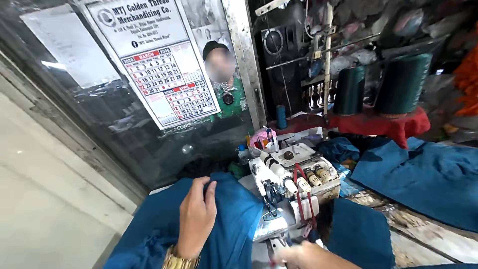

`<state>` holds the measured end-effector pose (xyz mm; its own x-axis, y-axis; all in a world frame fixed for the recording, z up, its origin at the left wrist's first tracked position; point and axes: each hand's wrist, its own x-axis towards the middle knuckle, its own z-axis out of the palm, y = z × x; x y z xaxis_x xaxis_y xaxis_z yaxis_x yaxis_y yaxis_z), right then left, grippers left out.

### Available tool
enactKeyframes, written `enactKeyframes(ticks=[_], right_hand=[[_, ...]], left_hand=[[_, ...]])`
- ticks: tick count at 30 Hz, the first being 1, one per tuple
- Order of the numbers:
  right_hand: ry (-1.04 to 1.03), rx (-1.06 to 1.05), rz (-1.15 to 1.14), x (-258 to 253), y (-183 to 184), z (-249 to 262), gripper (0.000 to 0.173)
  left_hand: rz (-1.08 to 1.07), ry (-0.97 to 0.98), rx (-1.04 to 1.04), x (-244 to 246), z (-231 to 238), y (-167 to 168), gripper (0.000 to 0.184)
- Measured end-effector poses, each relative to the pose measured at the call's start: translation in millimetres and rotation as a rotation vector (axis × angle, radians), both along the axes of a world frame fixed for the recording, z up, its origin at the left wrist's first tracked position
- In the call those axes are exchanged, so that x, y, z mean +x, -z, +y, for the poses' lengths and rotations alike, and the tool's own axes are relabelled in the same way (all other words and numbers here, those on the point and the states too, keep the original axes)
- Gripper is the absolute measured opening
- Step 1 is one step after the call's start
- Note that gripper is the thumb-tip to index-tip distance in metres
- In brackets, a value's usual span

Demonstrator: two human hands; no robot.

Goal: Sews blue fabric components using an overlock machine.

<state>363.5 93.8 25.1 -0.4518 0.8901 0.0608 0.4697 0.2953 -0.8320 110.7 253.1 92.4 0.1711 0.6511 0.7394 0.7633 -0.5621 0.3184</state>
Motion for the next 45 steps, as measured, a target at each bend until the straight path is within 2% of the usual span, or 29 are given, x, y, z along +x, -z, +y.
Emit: enactKeyframes(ticks=[3,5,8,10,12,13,15,17,19,20,21,22,23,24,25,26,27,28,30,31,33,35,36,39,40,41,43,45], right_hand=[[0.176,-0.021,0.354,-43,-41,46,0.067],[0.199,-0.105,0.416,-58,-37,66,0.070],[0.176,0.033,0.332,-34,2,28,0.043],[0.460,0.099,0.515,-13,29,9,0.020],[0.759,0.169,0.662,-9,53,12,0.016],[0.769,0.185,0.642,-8,60,11,0.016],[0.634,0.141,0.486,2,61,-12,0.018],[0.630,0.164,0.430,13,55,-40,0.022],[0.747,0.367,0.430,7,48,-34,0.012],[0.704,0.485,0.405,-2,40,-19,0.015],[0.571,0.566,0.367,-11,28,-1,0.034],[0.393,0.608,0.312,-20,14,18,0.049],[0.249,0.647,0.250,-27,1,33,0.053],[0.157,0.694,0.187,-34,-9,42,0.043],[0.090,0.733,0.115,-41,-15,44,0.024],[0.026,0.747,0.031,-49,-20,41,0.017],[-0.050,0.722,-0.064,-57,-25,37,0.025],[-0.117,0.661,-0.183,-66,-31,34,0.028],[-0.143,0.508,-0.395,-85,-48,39,0.025],[-0.089,0.517,-0.426,-92,-56,44,0.024],[0.107,0.720,-0.331,-101,-65,51,0.026],[0.230,0.848,-0.166,-105,-62,45,0.029],[0.215,0.812,-0.154,-103,-52,37,0.031],[-0.048,0.429,-0.380,-88,-23,23,0.027],[-0.087,0.446,-0.406,-88,-17,20,0.022],[-0.073,0.573,-0.384,-90,-15,16,0.021],[-0.029,0.796,-0.235,-99,-20,4,0.021],[0.016,0.797,-0.183,-98,-24,-11,0.030]], left_hand=[[-0.061,0.047,0.164,-7,-23,-12,0.032],[-0.082,0.091,0.210,-13,-35,-11,0.029],[-0.048,0.160,0.219,-21,-59,7,0.023],[-0.048,0.212,0.157,-1,-77,35,0.020],[-0.064,0.269,0.097,33,-85,64,0.017],[-0.044,0.293,0.054,42,-84,66,0.017],[0.063,0.361,-0.105,35,-78,41,0.018],[0.083,0.562,-0.310,10,-68,9,0.018],[0.082,0.771,-0.484,-1,-61,-12,0.018],[0.119,0.844,-0.549,0,-61,-21,0.020],[0.202,0.879,-0.594,3,-60,-34,0.023],[0.335,0.866,-0.617,6,-61,-50,0.029],[0.505,0.799,-0.620,7,-62,-66,0.038],[0.691,0.692,-0.627,5,-65,-81,0.050],[0.895,0.541,-0.654,1,-67,-95,0.062],[1.110,0.335,-0.698,-1,-67,-106,0.071],[1.281,0.121,-0.729,-3,-63,-112,0.072],[1.365,-0.060,-0.741,-7,-55,-117,0.064],[1.365,-0.278,-0.595,-21,-31,-137,0.047],[1.283,-0.309,-0.443,-30,-18,-152,0.049],[1.125,-0.313,-0.172,-44,-1,-178,0.061],[1.097,-0.282,-0.069,-46,-6,-180,0.070],[1.164,-0.254,-0.129,-44,-14,-170,0.068],[1.447,-0.291,-0.593,-27,-27,-131,0.064],[1.433,-0.301,-0.632,-21,-24,-124,0.065],[1.359,-0.296,-0.572,-16,-19,-118,0.061],[1.087,-0.224,-0.283,-2,-5,-96,0.048],[0.823,-0.109,-0.077,23,5,-55,0.037]])
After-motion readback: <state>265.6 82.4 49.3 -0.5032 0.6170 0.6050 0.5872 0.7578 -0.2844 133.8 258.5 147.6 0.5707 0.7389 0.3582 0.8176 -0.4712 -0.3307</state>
